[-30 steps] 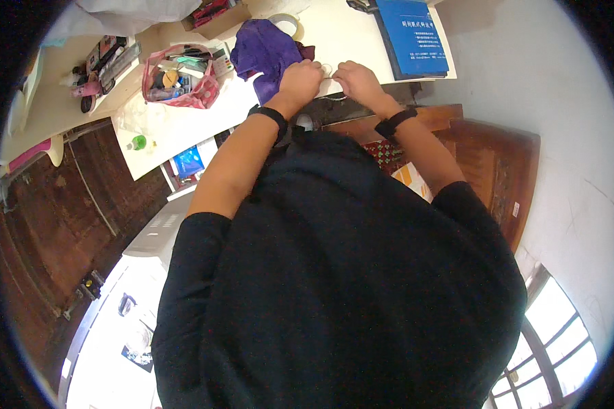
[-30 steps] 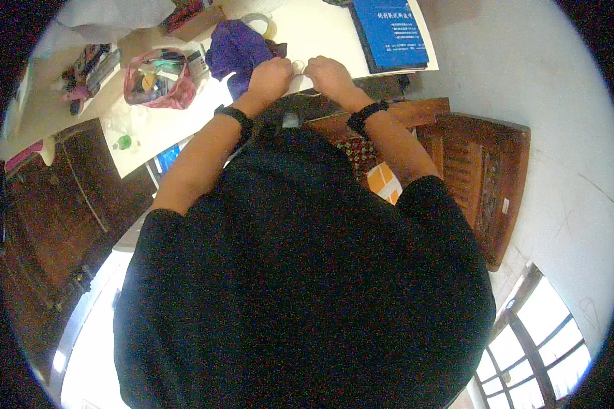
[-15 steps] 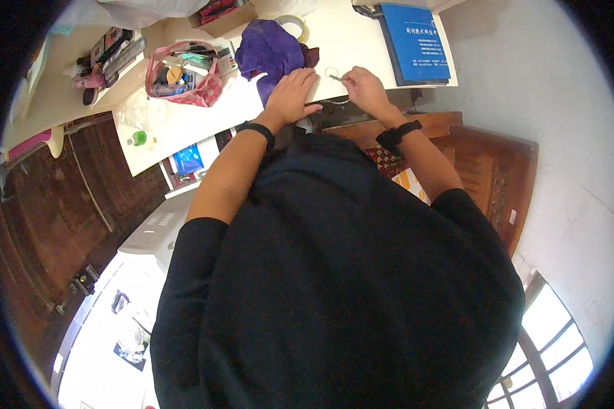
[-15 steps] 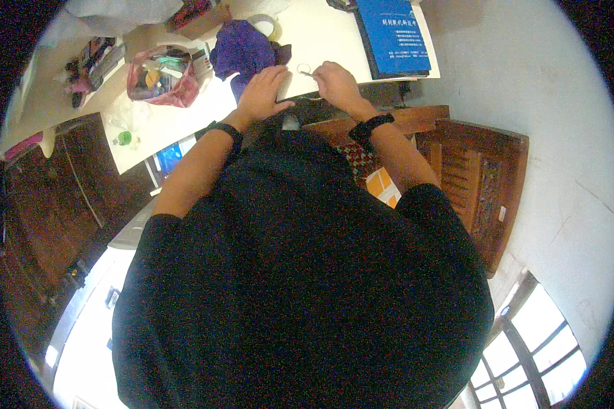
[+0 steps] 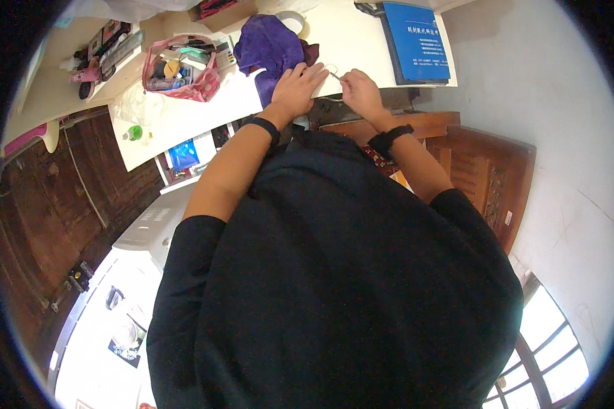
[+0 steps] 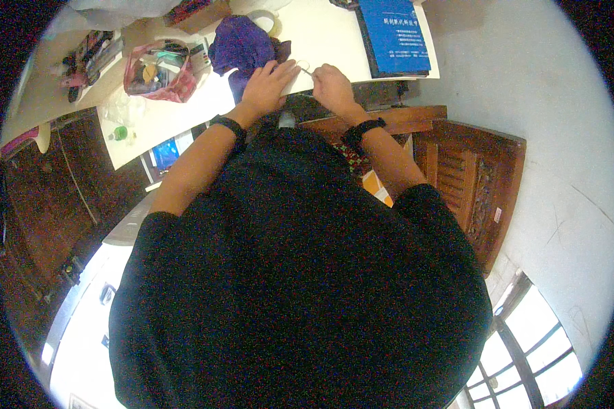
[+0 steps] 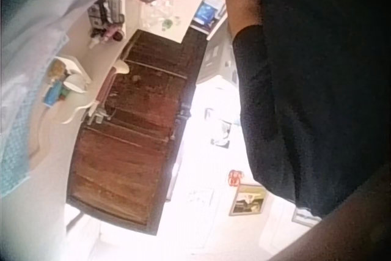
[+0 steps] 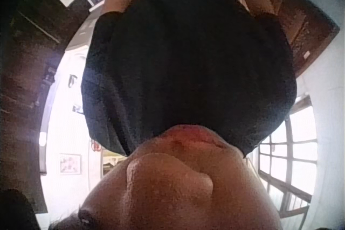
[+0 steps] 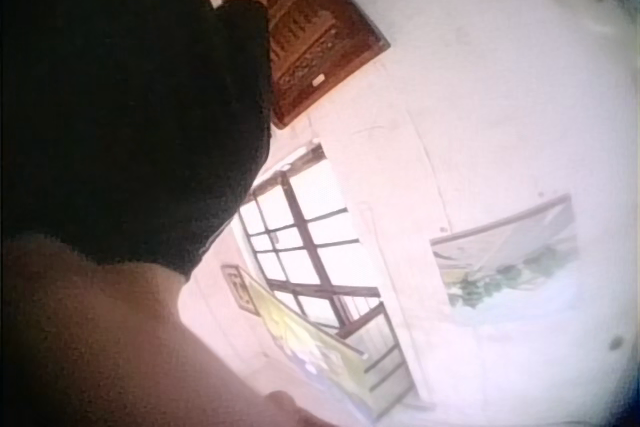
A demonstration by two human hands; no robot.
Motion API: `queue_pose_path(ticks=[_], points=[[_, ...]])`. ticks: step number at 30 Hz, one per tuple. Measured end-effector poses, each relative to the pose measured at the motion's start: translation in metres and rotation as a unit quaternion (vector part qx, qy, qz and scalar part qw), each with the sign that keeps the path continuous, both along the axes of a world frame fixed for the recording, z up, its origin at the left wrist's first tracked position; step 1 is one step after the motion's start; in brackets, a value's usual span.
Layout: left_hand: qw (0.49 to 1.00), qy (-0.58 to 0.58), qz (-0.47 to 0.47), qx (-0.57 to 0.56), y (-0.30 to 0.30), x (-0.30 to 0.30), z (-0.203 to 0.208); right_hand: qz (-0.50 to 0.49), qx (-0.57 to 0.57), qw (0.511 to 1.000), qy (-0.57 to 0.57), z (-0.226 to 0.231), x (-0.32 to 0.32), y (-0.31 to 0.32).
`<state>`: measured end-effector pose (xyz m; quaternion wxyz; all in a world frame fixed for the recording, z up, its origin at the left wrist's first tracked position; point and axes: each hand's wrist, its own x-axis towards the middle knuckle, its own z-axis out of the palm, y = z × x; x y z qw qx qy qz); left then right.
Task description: The person handles a blue elastic band and then picks up a broken burgundy bow hair clip. They use their hands to reassemble the metallic components of the clip, pressing the hinge parts together and fitting the spring mechanism back into place until the clip is functional.
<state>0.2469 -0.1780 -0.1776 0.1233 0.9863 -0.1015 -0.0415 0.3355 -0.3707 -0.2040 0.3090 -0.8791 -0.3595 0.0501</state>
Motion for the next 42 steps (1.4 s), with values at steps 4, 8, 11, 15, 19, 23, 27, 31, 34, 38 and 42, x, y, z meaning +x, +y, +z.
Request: queue_pose_path(ticks=[4,8,11,15,19,23,27,31,34,38,42], points=[[1.000,-0.007,0.012,0.001,-0.002,-0.001,-0.006,-0.012,0.009,0.999,-0.046,-0.006,-0.002,0.007],[1.000,-0.014,0.014,-0.008,-0.002,-0.002,-0.005,0.011,-0.057,0.998,-0.017,-0.003,-0.002,-0.006],[1.000,-0.014,0.019,-0.014,-0.003,-0.002,-0.007,0.017,-0.064,0.998,-0.017,0.000,-0.003,-0.008],[0.999,-0.042,0.020,-0.011,-0.004,-0.003,-0.011,0.015,-0.038,0.999,-0.036,0.001,-0.001,-0.001],[0.999,-0.023,0.026,-0.012,-0.007,-0.006,-0.008,0.018,-0.080,0.996,-0.021,0.001,-0.004,-0.013],[0.999,-0.034,0.034,-0.002,-0.004,-0.007,-0.011,0.004,-0.035,0.999,-0.009,0.005,-0.005,-0.007],[0.999,-0.034,0.025,-0.002,-0.006,-0.006,-0.011,-0.010,-0.011,0.999,-0.030,0.005,-0.005,-0.004],[0.999,-0.022,0.035,0.015,-0.008,-0.006,-0.012,-0.010,-0.025,0.999,-0.046,0.001,0.003,0.001],[0.999,-0.017,0.037,0.020,-0.007,-0.005,-0.012,-0.006,-0.057,0.998,-0.035,0.003,0.005,-0.003],[0.999,-0.005,0.037,0.023,-0.011,-0.008,-0.008,0.009,-0.108,0.994,-0.022,0.006,0.003,-0.016],[0.999,-0.022,0.042,0.020,-0.010,-0.006,-0.015,0.000,-0.084,0.996,-0.036,0.006,0.005,0.000]])
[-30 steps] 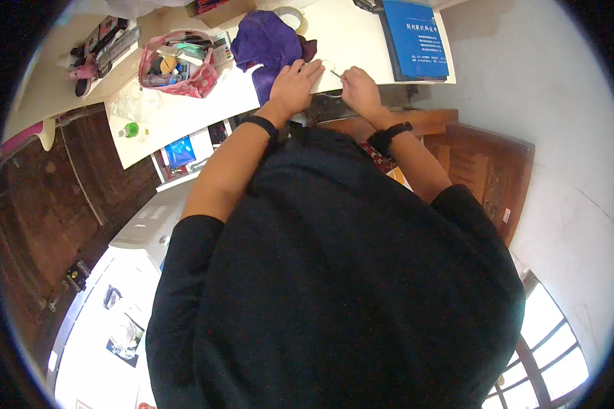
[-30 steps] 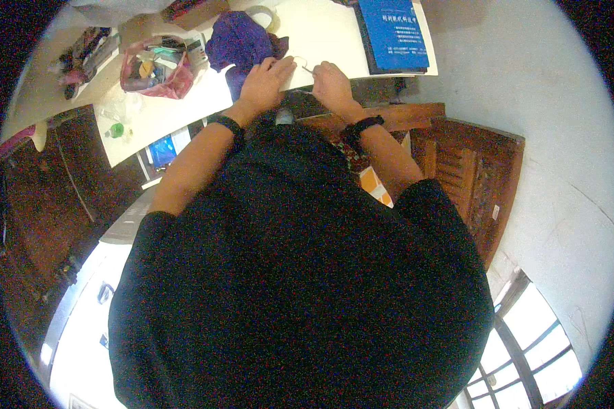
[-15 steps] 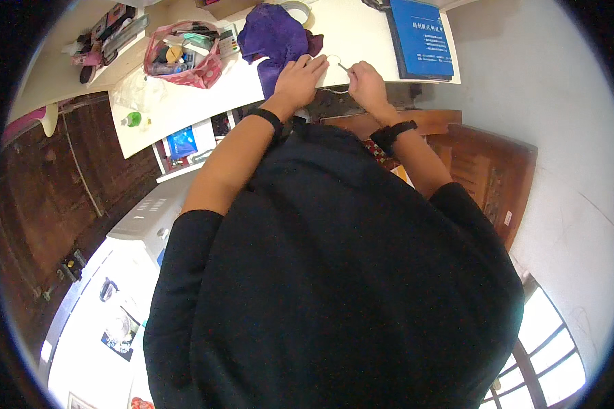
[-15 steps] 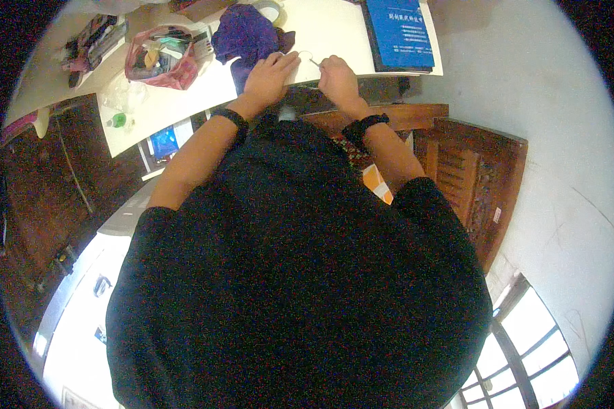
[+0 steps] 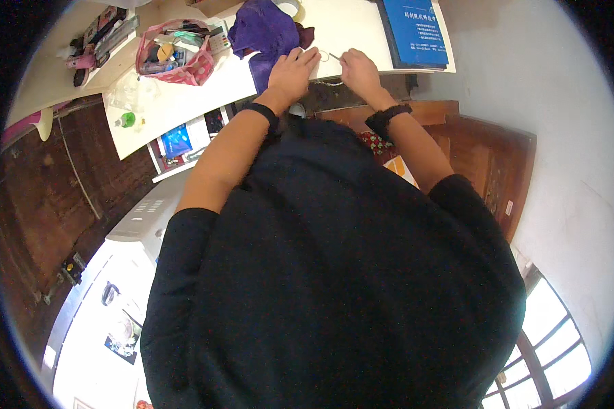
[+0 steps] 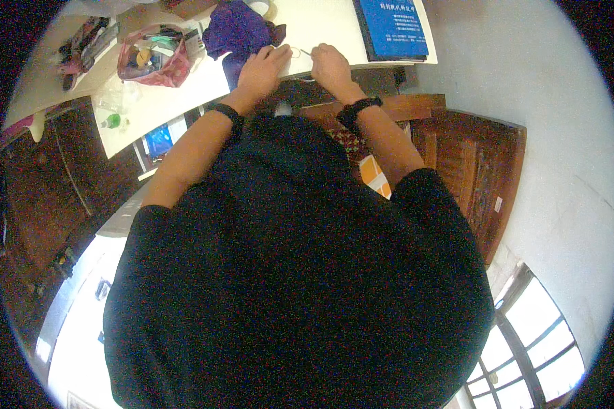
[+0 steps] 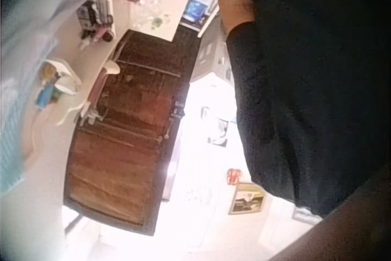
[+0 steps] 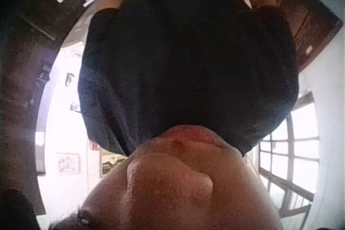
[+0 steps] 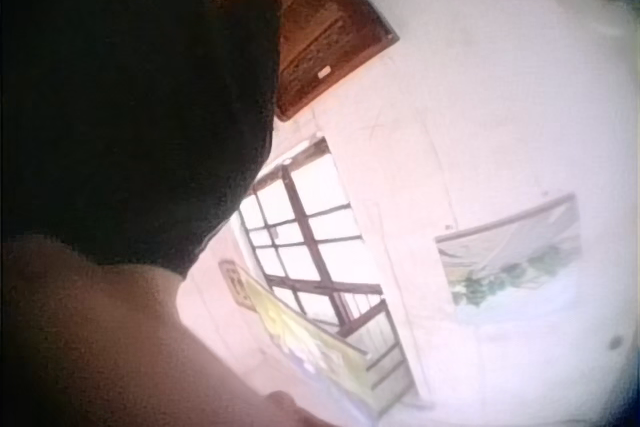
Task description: The person handles a blue elastic band and then picks up a broken burgundy bow hair clip. They use their hands to reassemble the metallic components of the clip, pressing the hinge parts together and fitting the spring mechanism back into place until the clip is functional.
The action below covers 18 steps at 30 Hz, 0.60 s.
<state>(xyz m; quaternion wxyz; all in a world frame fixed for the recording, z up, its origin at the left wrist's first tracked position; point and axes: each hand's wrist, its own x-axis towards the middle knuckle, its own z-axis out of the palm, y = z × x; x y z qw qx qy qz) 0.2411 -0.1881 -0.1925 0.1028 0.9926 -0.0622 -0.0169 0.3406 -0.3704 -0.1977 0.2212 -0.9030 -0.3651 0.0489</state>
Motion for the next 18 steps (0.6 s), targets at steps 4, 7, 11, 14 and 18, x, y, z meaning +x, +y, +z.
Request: queue_pose_path(ticks=[4,7,11,14,18], points=[[1.000,0.014,0.000,-0.013,-0.001,0.002,0.005,-0.002,-0.020,1.000,-0.003,0.002,-0.001,-0.003],[0.999,0.025,0.009,-0.028,-0.002,0.000,0.006,-0.001,-0.063,0.998,0.003,0.005,-0.004,-0.012],[1.000,0.011,0.009,-0.017,-0.003,0.000,0.002,-0.018,0.012,1.000,0.017,0.004,-0.009,-0.001],[1.000,-0.003,0.005,-0.020,-0.001,-0.001,-0.002,-0.003,0.011,1.000,0.019,0.005,-0.014,0.008],[1.000,-0.006,0.003,-0.027,-0.002,0.001,-0.001,0.008,-0.068,0.998,0.017,0.003,-0.012,0.002]])
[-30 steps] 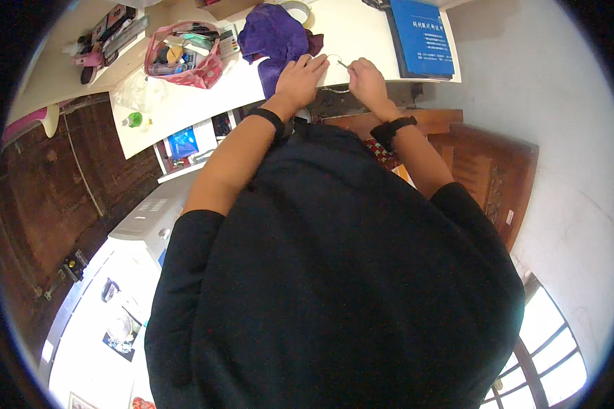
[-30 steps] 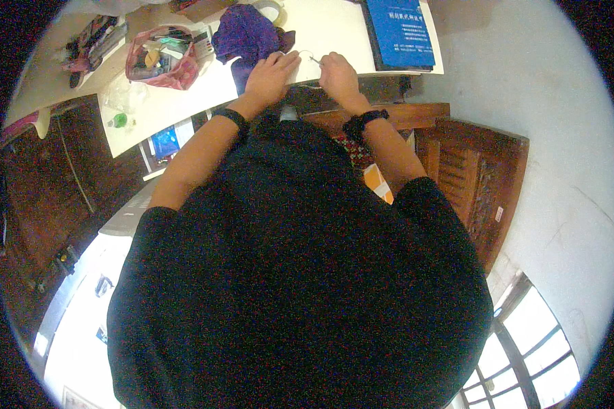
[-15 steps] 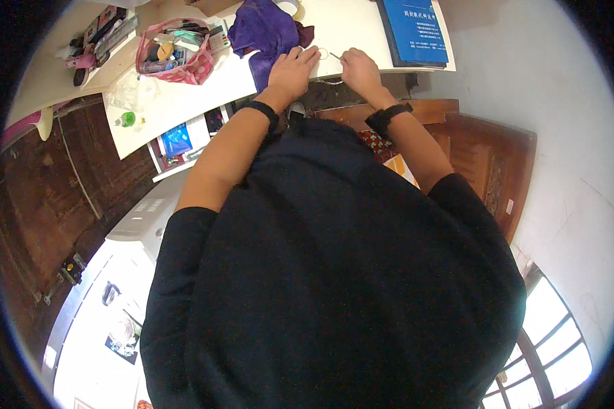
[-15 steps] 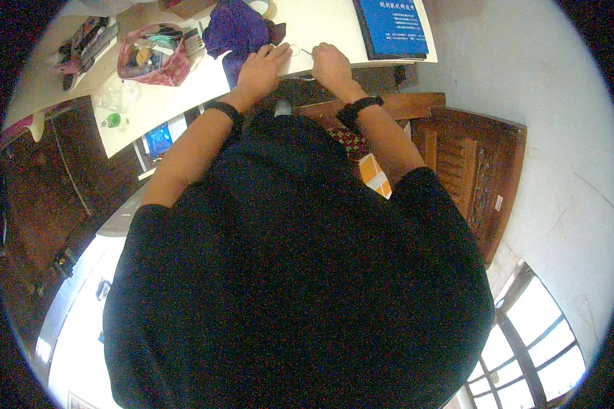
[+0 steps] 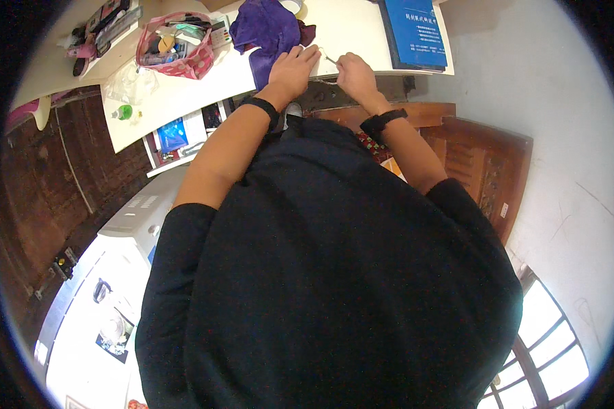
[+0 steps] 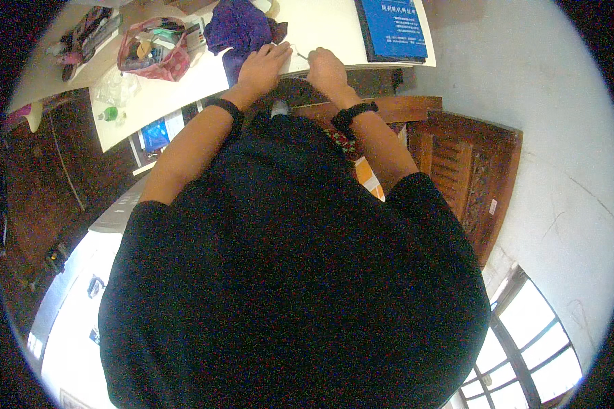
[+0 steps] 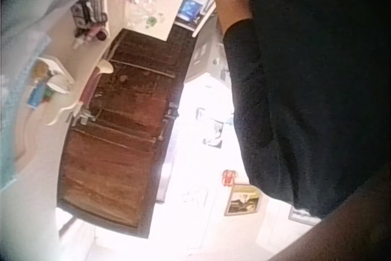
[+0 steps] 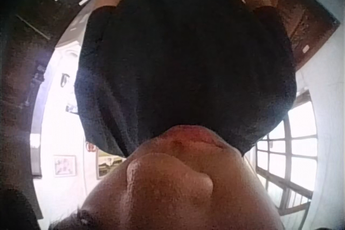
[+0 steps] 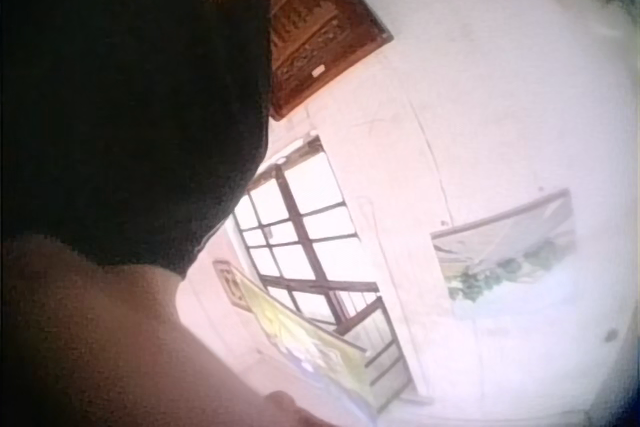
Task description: The person handles a blue elastic band and then picks up a broken burgundy bow hair clip. They use their hands to reassemble the metallic components of the clip, pressing the hinge parts together and fitting the spring mechanism back into place until the clip is functional.
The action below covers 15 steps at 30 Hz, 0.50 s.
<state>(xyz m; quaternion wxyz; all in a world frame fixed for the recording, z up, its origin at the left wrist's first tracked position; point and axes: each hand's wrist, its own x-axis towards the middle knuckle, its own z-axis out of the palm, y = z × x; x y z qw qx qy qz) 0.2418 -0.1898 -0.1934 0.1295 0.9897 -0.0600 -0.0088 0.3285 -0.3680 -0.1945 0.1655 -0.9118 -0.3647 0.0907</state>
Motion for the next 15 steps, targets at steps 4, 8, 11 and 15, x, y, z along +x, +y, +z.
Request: queue_pose_path(ticks=[4,8,11,15], points=[[1.000,0.007,0.009,0.001,0.000,-0.001,0.000,0.010,-0.003,1.000,-0.003,0.003,-0.002,-0.021],[1.000,-0.001,0.014,0.013,-0.001,-0.002,-0.004,0.009,0.042,0.999,0.008,0.003,-0.001,-0.023],[1.000,-0.012,0.013,0.021,-0.001,-0.003,-0.003,-0.009,0.078,0.997,0.009,0.007,-0.001,-0.010],[0.999,-0.003,0.009,0.031,-0.002,-0.003,0.002,-0.045,0.097,0.994,-0.003,0.007,0.012,0.012]])
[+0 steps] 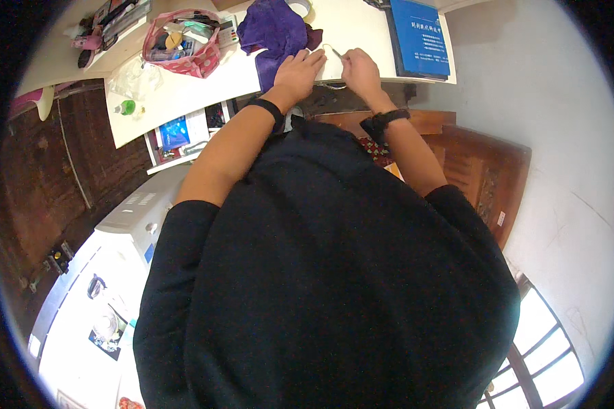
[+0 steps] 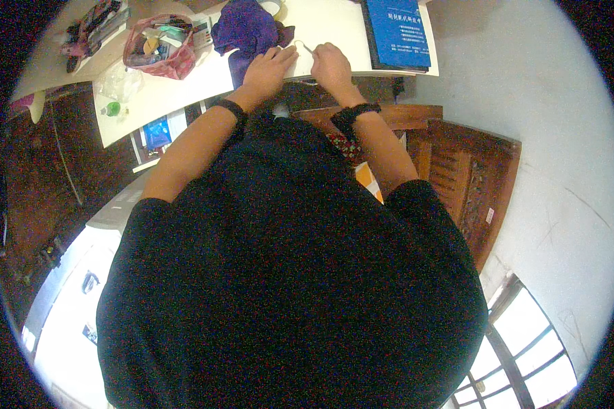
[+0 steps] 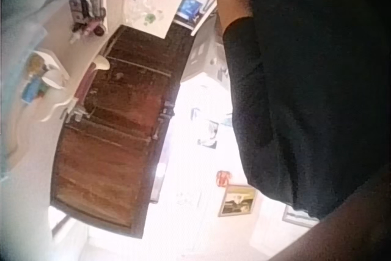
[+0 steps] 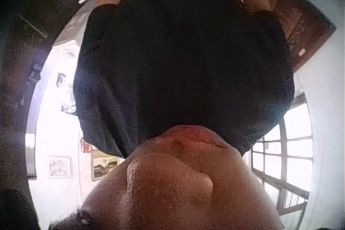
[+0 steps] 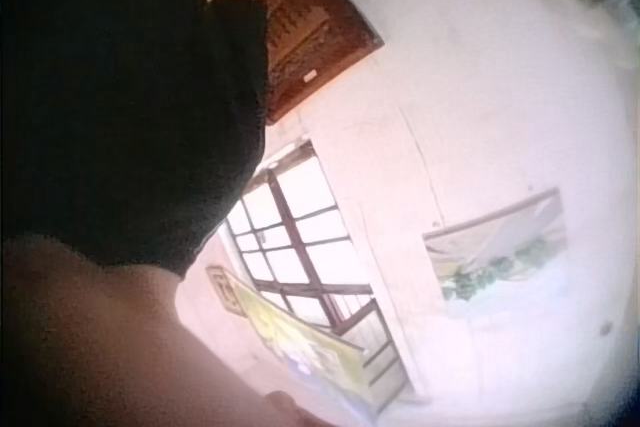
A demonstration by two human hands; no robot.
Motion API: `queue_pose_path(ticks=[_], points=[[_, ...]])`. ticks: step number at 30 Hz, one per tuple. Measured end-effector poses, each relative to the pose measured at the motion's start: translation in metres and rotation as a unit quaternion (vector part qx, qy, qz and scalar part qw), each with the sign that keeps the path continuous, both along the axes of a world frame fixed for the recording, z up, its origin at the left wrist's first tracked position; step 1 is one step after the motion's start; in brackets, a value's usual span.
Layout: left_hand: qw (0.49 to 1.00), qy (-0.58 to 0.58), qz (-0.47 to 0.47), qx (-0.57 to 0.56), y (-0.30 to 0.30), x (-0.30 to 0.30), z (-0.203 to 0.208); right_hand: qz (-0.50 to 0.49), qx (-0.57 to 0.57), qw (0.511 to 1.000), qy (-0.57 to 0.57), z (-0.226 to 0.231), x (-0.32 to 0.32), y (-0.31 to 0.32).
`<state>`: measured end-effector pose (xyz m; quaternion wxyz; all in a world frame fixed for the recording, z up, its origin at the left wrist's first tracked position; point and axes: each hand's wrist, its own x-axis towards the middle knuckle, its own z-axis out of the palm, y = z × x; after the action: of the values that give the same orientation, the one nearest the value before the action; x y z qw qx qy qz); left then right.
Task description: The person handles a blue elastic band and then picks up a broken burgundy bow hair clip. They use their hands to reassemble the metallic components of the clip, pressing the hinge parts together and fitting the spring mechanism back into place until the clip is functional.
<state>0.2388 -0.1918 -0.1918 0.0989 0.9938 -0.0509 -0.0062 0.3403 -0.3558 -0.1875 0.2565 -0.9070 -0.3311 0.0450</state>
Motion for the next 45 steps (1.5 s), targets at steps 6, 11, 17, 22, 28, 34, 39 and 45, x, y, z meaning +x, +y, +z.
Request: queue_pose_path(ticks=[6,11,17,22,28,34,39,45], points=[[1.000,0.018,0.000,0.009,0.002,0.003,-0.002,0.009,-0.042,0.999,-0.029,-0.003,0.018,0.019],[1.000,0.024,0.003,-0.001,0.001,0.001,0.003,0.042,-0.104,0.992,-0.058,-0.009,0.019,-0.002],[0.999,0.035,0.005,0.007,-0.001,-0.001,0.006,0.025,-0.126,0.991,-0.047,-0.007,0.021,-0.023],[1.000,0.011,0.001,0.009,0.002,-0.002,0.002,0.062,-0.056,0.995,-0.062,-0.003,0.024,0.006],[1.000,0.003,0.000,0.003,0.001,-0.001,0.001,0.113,-0.071,0.986,-0.096,-0.008,0.041,0.008],[1.000,0.020,0.005,-0.002,0.001,-0.001,0.001,0.099,-0.125,0.986,-0.048,0.003,0.049,-0.037],[1.000,0.026,-0.003,0.008,0.001,-0.001,0.005,0.086,-0.131,0.987,-0.023,0.003,0.051,-0.043],[1.000,0.021,-0.005,0.000,0.002,-0.003,0.007,0.054,-0.043,0.998,0.003,0.002,0.038,-0.006]])
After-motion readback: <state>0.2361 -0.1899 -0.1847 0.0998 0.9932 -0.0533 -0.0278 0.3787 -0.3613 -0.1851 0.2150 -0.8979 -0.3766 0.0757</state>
